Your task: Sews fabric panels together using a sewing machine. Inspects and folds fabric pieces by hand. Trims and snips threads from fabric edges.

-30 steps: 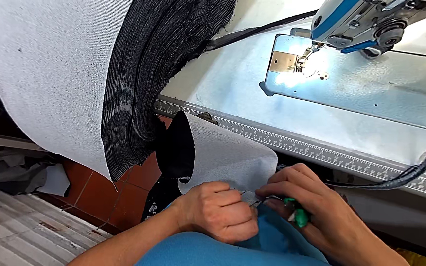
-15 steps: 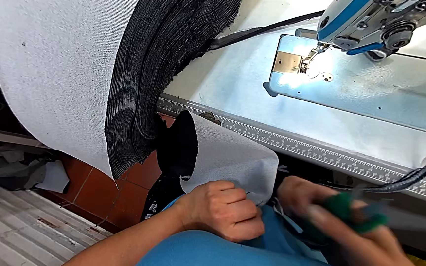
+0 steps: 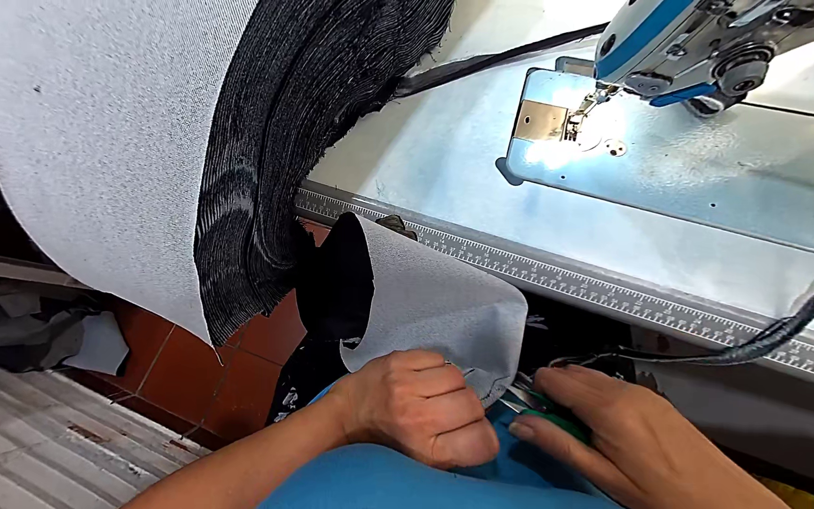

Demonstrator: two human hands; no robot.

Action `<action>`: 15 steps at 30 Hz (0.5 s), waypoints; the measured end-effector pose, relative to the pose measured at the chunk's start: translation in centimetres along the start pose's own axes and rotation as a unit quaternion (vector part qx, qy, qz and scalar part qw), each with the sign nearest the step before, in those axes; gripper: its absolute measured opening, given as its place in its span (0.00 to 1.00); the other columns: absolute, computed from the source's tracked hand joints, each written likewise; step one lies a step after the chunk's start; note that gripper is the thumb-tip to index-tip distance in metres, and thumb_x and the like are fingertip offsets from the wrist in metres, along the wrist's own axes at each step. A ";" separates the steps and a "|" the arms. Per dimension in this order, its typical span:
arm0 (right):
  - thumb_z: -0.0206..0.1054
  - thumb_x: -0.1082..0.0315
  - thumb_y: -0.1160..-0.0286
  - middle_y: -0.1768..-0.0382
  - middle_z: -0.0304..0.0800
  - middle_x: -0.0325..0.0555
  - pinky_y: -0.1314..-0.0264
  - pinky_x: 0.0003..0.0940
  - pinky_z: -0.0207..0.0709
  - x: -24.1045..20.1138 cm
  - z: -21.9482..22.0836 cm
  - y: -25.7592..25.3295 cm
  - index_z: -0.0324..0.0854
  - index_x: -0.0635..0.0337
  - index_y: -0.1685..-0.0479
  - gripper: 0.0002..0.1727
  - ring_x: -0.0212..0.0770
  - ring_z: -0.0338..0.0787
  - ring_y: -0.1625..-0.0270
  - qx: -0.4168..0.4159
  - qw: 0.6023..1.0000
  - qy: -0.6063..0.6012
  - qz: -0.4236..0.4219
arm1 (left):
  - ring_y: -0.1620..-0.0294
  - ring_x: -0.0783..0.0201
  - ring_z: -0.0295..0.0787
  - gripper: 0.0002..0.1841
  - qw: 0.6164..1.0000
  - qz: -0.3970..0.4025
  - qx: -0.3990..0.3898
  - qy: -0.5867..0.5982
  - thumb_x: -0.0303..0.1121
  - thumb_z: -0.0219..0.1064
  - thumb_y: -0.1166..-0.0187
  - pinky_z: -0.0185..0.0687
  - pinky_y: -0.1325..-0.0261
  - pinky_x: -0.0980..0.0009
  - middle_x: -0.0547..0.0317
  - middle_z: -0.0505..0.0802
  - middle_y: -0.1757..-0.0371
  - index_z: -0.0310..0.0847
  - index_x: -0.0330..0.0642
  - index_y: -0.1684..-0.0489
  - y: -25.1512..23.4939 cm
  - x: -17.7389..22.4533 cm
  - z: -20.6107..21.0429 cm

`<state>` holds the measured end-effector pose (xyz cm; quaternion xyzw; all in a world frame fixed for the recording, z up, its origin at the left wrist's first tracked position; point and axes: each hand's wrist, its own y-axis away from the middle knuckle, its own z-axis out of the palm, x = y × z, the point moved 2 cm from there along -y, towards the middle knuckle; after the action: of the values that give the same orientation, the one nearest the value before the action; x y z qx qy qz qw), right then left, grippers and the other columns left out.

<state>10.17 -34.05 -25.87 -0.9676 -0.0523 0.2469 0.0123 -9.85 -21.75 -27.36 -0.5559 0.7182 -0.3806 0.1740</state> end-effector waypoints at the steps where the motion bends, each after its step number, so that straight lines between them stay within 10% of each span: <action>1: 0.44 0.29 0.17 0.84 0.75 0.44 0.84 0.40 0.68 0.0 0.1 -0.2 0.77 0.55 0.77 0.40 0.46 0.80 0.80 0.004 1.000 0.014 -0.013 | 0.73 0.60 0.79 0.10 1.000 0.000 -0.002 0.000 0.25 0.54 0.14 0.71 0.69 0.69 0.55 0.86 0.73 0.79 0.42 0.66 0.0 0.0 0.0; 11: 0.43 0.31 0.14 0.87 0.71 0.38 0.86 0.34 0.61 -0.3 0.7 -1.4 0.73 0.50 0.82 0.37 0.40 0.76 0.82 0.040 0.997 0.020 -0.068 | 0.74 0.60 0.78 0.11 1.000 -0.002 -0.004 -0.001 0.25 0.53 0.13 0.70 0.70 0.69 0.55 0.86 0.73 0.78 0.42 0.66 0.0 0.0 -0.1; 15: 0.47 0.32 0.14 0.83 0.74 0.27 0.81 0.22 0.67 2.3 -1.4 -0.8 0.79 0.47 0.75 0.32 0.21 0.74 0.81 0.085 0.984 -0.134 0.078 | 0.73 0.60 0.82 0.07 0.999 -0.050 0.016 0.004 0.29 0.64 0.15 0.77 0.68 0.70 0.55 0.86 0.74 0.80 0.40 0.66 0.4 -0.2 0.2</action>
<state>12.79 -32.95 -25.74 -0.9223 0.0431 0.3779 0.0686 -9.90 -21.61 -27.86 -0.5869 0.6842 -0.4021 0.1607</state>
